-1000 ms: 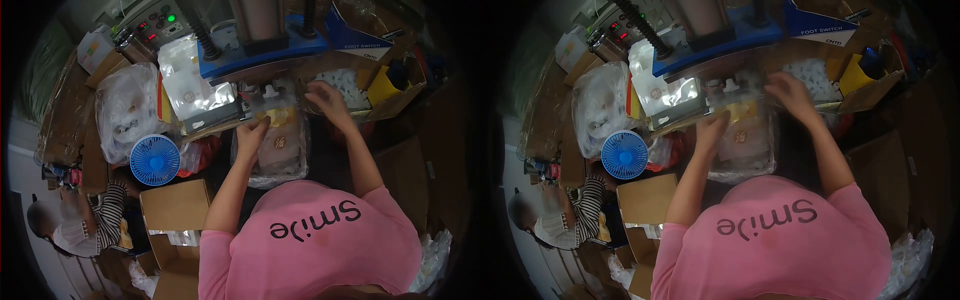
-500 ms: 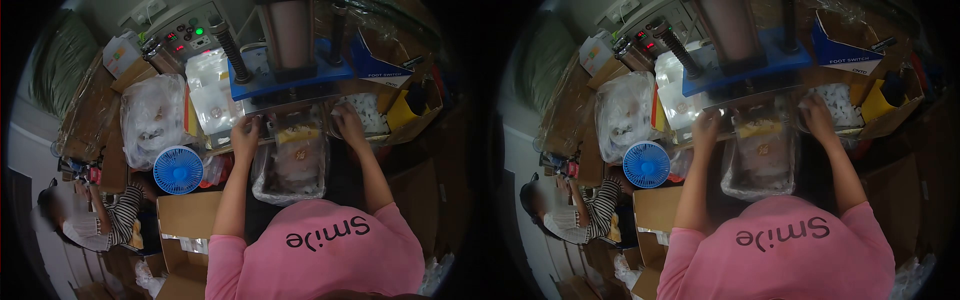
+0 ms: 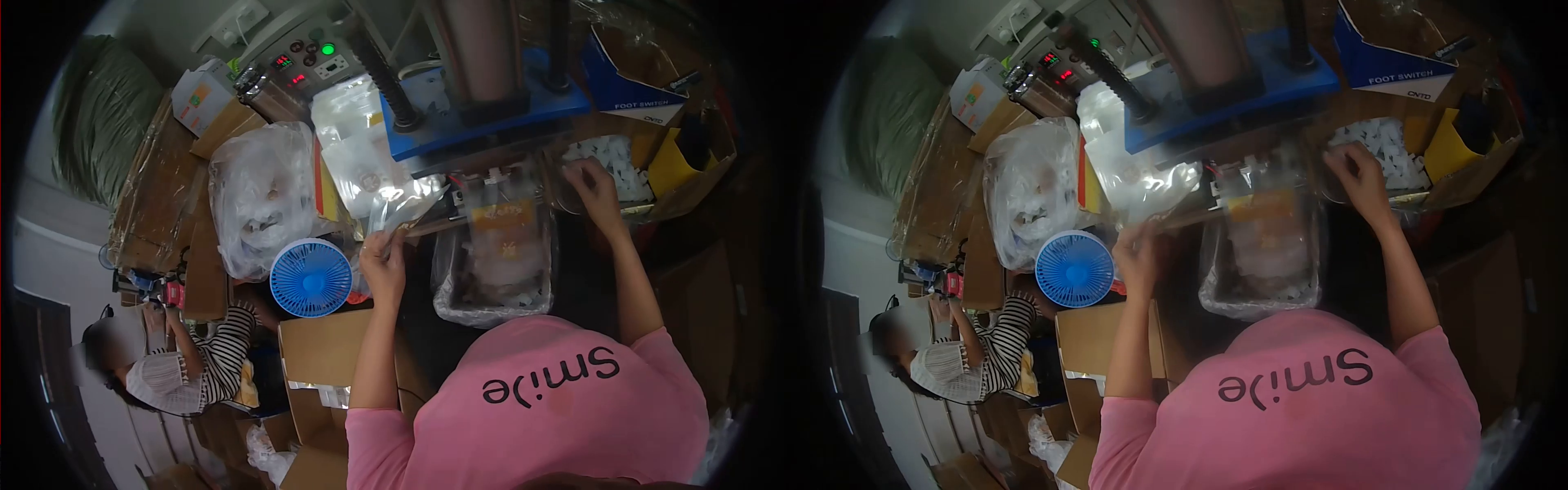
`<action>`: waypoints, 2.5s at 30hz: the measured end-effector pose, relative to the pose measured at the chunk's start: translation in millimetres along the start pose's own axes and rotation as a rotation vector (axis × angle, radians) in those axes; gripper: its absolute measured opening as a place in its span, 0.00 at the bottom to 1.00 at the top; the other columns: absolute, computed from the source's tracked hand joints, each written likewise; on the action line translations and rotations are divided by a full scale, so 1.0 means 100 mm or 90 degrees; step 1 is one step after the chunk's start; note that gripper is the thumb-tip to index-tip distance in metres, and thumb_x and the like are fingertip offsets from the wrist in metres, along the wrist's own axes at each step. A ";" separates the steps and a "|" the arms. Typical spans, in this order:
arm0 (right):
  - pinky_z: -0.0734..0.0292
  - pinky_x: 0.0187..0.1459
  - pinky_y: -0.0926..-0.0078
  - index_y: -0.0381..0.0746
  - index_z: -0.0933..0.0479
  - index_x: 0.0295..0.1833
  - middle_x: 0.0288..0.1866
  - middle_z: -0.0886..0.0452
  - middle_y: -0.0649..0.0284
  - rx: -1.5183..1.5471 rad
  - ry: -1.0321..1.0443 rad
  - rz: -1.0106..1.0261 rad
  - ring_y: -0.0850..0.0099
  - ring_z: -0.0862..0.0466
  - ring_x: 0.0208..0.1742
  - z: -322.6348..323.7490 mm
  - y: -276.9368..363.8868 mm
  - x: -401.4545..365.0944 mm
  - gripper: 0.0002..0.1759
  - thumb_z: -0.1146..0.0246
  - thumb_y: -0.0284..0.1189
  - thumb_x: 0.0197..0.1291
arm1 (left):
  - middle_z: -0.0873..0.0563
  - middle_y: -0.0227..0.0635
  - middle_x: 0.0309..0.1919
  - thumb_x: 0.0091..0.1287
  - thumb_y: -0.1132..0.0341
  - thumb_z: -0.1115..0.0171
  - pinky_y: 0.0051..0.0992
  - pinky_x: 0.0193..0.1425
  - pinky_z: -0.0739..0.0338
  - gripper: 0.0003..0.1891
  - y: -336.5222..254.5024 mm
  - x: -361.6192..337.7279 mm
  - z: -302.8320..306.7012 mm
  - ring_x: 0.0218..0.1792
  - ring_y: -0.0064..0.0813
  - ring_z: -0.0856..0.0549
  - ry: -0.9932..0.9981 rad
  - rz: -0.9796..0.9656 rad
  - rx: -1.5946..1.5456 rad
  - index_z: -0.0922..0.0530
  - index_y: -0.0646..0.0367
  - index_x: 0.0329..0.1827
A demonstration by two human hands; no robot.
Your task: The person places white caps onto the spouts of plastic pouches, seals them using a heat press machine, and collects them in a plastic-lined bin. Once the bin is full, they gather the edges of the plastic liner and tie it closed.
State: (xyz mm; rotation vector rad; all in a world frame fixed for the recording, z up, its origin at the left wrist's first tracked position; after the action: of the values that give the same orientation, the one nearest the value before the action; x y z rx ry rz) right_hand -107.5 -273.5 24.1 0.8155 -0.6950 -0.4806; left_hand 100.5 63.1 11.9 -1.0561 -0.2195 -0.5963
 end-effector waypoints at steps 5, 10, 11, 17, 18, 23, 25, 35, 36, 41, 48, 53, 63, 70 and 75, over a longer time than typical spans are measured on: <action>0.29 0.40 0.79 0.36 0.20 0.43 0.34 0.24 0.66 0.068 0.068 0.012 0.76 0.25 0.36 0.02 0.56 -0.12 0.10 0.35 0.29 0.56 | 0.16 0.29 0.27 0.58 0.74 0.34 0.17 0.35 0.30 0.03 -0.63 -0.39 -0.34 0.29 0.16 0.22 0.195 0.167 -0.275 0.18 0.65 0.32; 0.28 0.40 0.79 0.38 0.20 0.45 0.36 0.21 0.65 0.092 0.312 0.070 0.77 0.23 0.38 -0.17 0.88 -0.24 0.12 0.34 0.29 0.55 | 0.18 0.27 0.25 0.59 0.73 0.34 0.17 0.34 0.31 0.04 -0.59 -0.80 -0.75 0.28 0.13 0.24 0.302 0.209 -0.304 0.18 0.66 0.31; 0.28 0.40 0.80 0.38 0.20 0.46 0.37 0.21 0.65 0.061 0.367 0.140 0.78 0.23 0.39 -0.25 0.87 -0.27 0.13 0.34 0.29 0.55 | 0.18 0.26 0.24 0.61 0.71 0.34 0.17 0.33 0.31 0.05 -0.58 -0.85 -0.79 0.27 0.13 0.25 0.311 0.201 -0.351 0.17 0.66 0.31; 0.24 0.43 0.72 0.38 0.22 0.49 0.40 0.18 0.59 0.259 0.301 -0.059 0.68 0.18 0.41 -0.54 0.63 -0.29 0.18 0.33 0.34 0.55 | 0.16 0.29 0.25 0.63 0.64 0.35 0.17 0.30 0.31 0.11 -0.59 -0.71 -0.80 0.25 0.14 0.23 0.379 0.282 -0.295 0.16 0.65 0.33; 0.24 0.43 0.72 0.38 0.22 0.49 0.40 0.18 0.59 0.260 0.297 -0.061 0.68 0.18 0.41 -0.55 0.60 -0.27 0.18 0.33 0.34 0.55 | 0.16 0.29 0.25 0.63 0.64 0.35 0.17 0.30 0.31 0.11 -0.65 -0.63 -0.84 0.25 0.14 0.23 0.384 0.280 -0.294 0.16 0.65 0.33; 0.25 0.44 0.75 0.37 0.23 0.52 0.44 0.18 0.57 -0.086 -0.005 0.032 0.68 0.18 0.42 0.05 0.50 -0.10 0.18 0.35 0.32 0.57 | 0.15 0.34 0.25 0.63 0.64 0.34 0.16 0.28 0.29 0.13 -0.80 -0.26 -1.04 0.24 0.16 0.20 0.291 0.404 -0.445 0.18 0.68 0.31; 0.25 0.45 0.72 0.37 0.23 0.52 0.44 0.18 0.56 -0.184 -0.010 -0.025 0.63 0.17 0.43 0.35 0.42 -0.09 0.18 0.35 0.33 0.57 | 0.15 0.35 0.25 0.62 0.64 0.34 0.15 0.27 0.30 0.12 -0.79 -0.18 -1.15 0.23 0.16 0.20 0.260 0.434 -0.508 0.18 0.68 0.31; 0.26 0.44 0.59 0.39 0.20 0.44 0.42 0.20 0.56 -0.423 0.041 0.088 0.54 0.20 0.44 0.21 -0.05 -0.07 0.12 0.36 0.28 0.53 | 0.14 0.36 0.30 0.63 0.62 0.34 0.21 0.33 0.26 0.13 -0.69 0.13 -0.90 0.28 0.20 0.18 0.284 0.290 -0.303 0.17 0.67 0.40; 0.26 0.44 0.60 0.39 0.20 0.43 0.41 0.21 0.56 -0.412 0.044 0.083 0.54 0.20 0.44 0.13 0.01 -0.06 0.11 0.37 0.27 0.53 | 0.14 0.39 0.35 0.63 0.62 0.35 0.24 0.37 0.25 0.15 -0.70 0.25 -0.75 0.31 0.25 0.17 0.218 0.194 -0.216 0.19 0.65 0.45; 0.27 0.44 0.59 0.38 0.23 0.40 0.38 0.21 0.55 -0.270 -0.004 0.088 0.52 0.21 0.42 0.08 0.07 0.00 0.07 0.41 0.26 0.56 | 0.36 0.37 0.70 0.53 0.54 0.30 0.53 0.72 0.57 0.37 -0.06 0.23 -0.42 0.72 0.41 0.41 0.104 -0.134 0.304 0.33 0.51 0.67; 0.27 0.37 0.73 0.37 0.25 0.44 0.34 0.20 0.60 0.017 0.082 -0.150 0.69 0.20 0.35 0.29 0.04 -0.02 0.07 0.44 0.28 0.64 | 0.17 0.31 0.45 0.59 0.72 0.37 0.46 0.67 0.45 0.09 -0.05 -0.02 0.02 0.51 0.36 0.21 0.005 -0.099 0.210 0.17 0.53 0.42; 0.28 0.39 0.81 0.37 0.25 0.46 0.35 0.20 0.68 0.199 0.105 -0.068 0.79 0.22 0.38 0.10 0.46 -0.11 0.09 0.41 0.30 0.63 | 0.16 0.34 0.30 0.57 0.76 0.34 0.20 0.40 0.27 0.03 -0.49 -0.28 -0.17 0.33 0.22 0.20 0.129 0.191 -0.267 0.17 0.63 0.34; 0.27 0.45 0.80 0.37 0.22 0.45 0.39 0.18 0.67 0.272 0.419 -0.042 0.78 0.20 0.41 -0.57 0.79 -0.26 0.12 0.34 0.31 0.57 | 0.16 0.28 0.27 0.61 0.69 0.33 0.15 0.35 0.30 0.07 -0.57 -0.84 -0.74 0.28 0.13 0.23 0.327 0.309 -0.405 0.16 0.66 0.35; 0.25 0.45 0.79 0.36 0.22 0.49 0.42 0.16 0.62 0.117 0.072 0.049 0.72 0.17 0.43 -0.44 0.65 -0.08 0.15 0.35 0.32 0.58 | 0.16 0.30 0.26 0.62 0.63 0.34 0.16 0.33 0.30 0.12 -0.79 -0.45 -0.90 0.26 0.15 0.22 0.292 0.398 -0.401 0.17 0.66 0.33; 0.26 0.48 0.73 0.37 0.22 0.51 0.46 0.17 0.57 -0.055 0.041 -0.053 0.68 0.18 0.46 0.04 0.28 0.15 0.16 0.36 0.32 0.59 | 0.16 0.32 0.27 0.60 0.63 0.31 0.17 0.33 0.30 0.12 -0.75 -0.24 -1.13 0.27 0.16 0.22 0.237 0.477 -0.488 0.18 0.66 0.32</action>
State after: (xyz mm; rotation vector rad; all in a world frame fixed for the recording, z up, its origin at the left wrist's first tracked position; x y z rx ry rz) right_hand -97.1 -268.4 53.8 0.7779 -0.5795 -0.5534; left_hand 26.7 -52.4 2.4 -1.6087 0.7676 -0.1628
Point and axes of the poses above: each hand's wrist, its own x-axis towards the middle knuckle, its own z-axis out of the back of the hand, y = z × x, the point moved 2 cm from there along x, towards the middle knuckle
